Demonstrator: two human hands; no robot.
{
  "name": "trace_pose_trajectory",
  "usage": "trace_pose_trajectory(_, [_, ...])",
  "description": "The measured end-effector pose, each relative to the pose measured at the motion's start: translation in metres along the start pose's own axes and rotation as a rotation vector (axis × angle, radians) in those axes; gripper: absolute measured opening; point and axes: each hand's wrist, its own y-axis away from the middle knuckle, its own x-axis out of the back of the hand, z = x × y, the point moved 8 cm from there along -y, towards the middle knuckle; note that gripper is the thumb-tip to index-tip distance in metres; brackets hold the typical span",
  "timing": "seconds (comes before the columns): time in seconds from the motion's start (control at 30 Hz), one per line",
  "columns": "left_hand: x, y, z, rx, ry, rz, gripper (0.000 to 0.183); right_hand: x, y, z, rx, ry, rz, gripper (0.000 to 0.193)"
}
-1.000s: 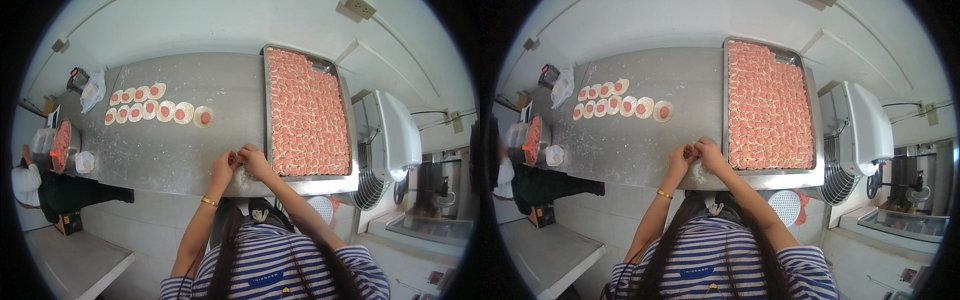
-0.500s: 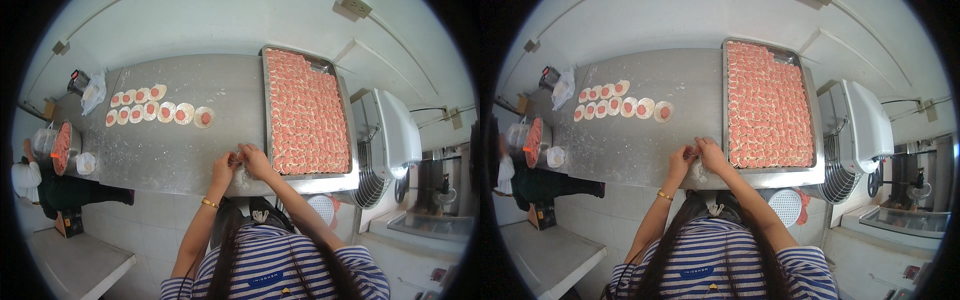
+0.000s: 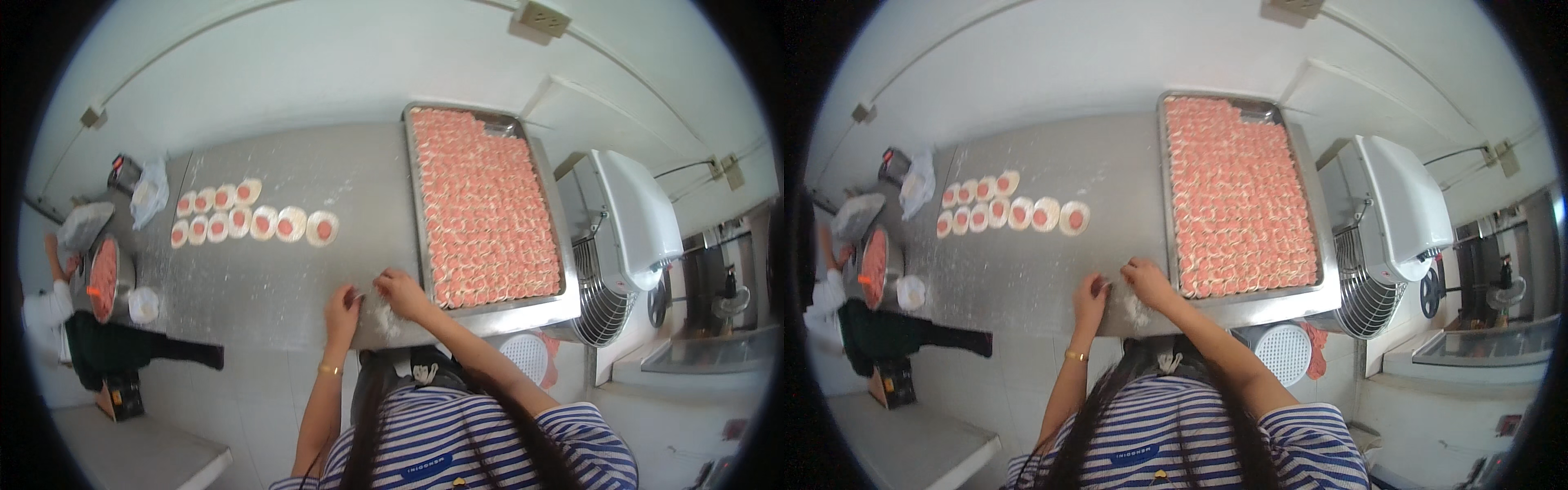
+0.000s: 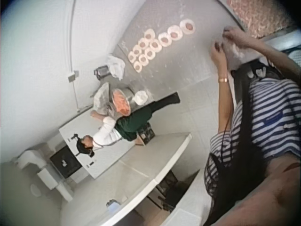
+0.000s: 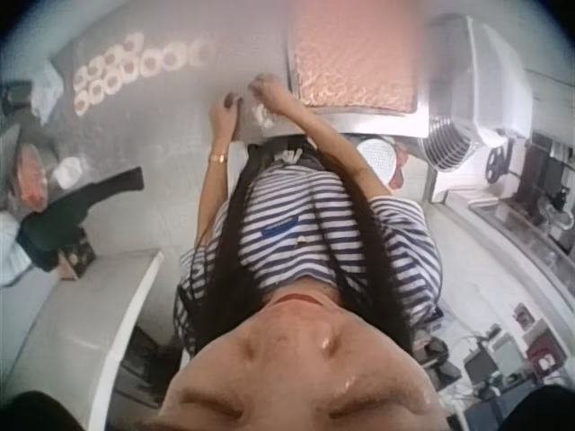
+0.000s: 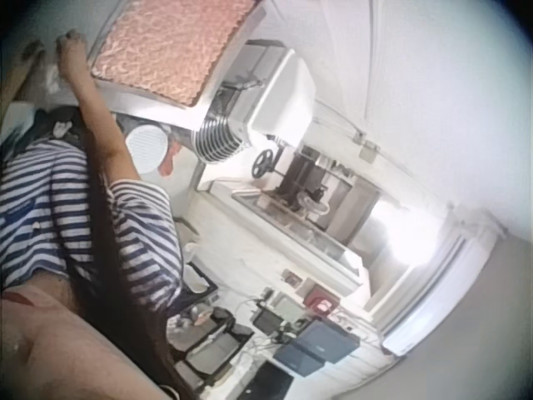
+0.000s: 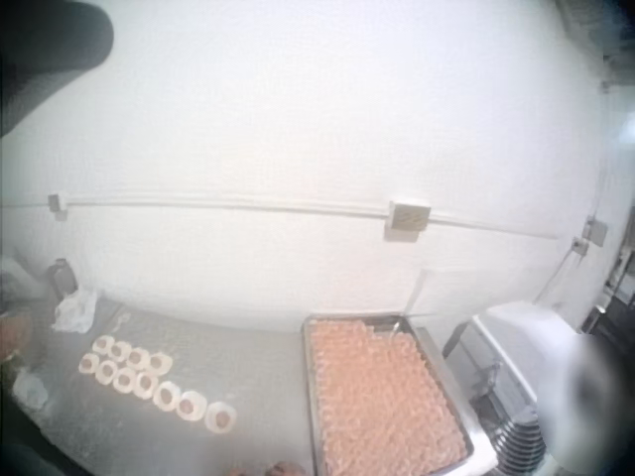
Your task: The person places small portions of pink filling onto round dough wrappers laid out on a stainless steel table, folds each wrapper to enclose the filling, and places the finished dumplings onto a large metal tray. Another person assists by preparing additional wrappers nearby.
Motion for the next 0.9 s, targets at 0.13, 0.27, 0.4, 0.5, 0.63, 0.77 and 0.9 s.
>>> trace_pose_trajectory(0.13, [0.029,0.012,-0.001,0.008,-0.12,0.096,0.023,0.053,-0.018,0.029,-0.096,-0.352,0.113,0.031])
trace_pose_trajectory(0.27, [0.026,0.022,-0.002,-0.026,-0.286,0.107,0.023,0.171,-0.059,0.094,-0.256,-0.242,0.326,0.034])
trace_pose_trajectory(0.4, [0.017,0.018,0.01,-0.155,-0.424,0.151,0.021,0.306,-0.09,0.206,-0.36,-0.052,0.707,0.036])
trace_pose_trajectory(0.5, [0.016,0.017,0.009,-0.096,-0.487,0.141,0.019,0.365,-0.121,0.281,-0.454,-0.173,0.773,0.033])
trace_pose_trajectory(0.63, [0.015,0.018,0.005,-0.016,-0.539,0.115,0.018,0.382,-0.164,0.352,-0.479,0.05,0.822,0.025])
trace_pose_trajectory(0.77, [0.015,0.018,0.009,-0.002,-0.561,0.142,0.017,0.362,-0.199,0.376,-0.543,0.124,0.744,0.019])
trace_pose_trajectory(0.9, [0.01,0.014,0.011,-0.002,-0.608,0.141,0.017,0.351,-0.213,0.389,-0.351,0.308,0.761,0.023])
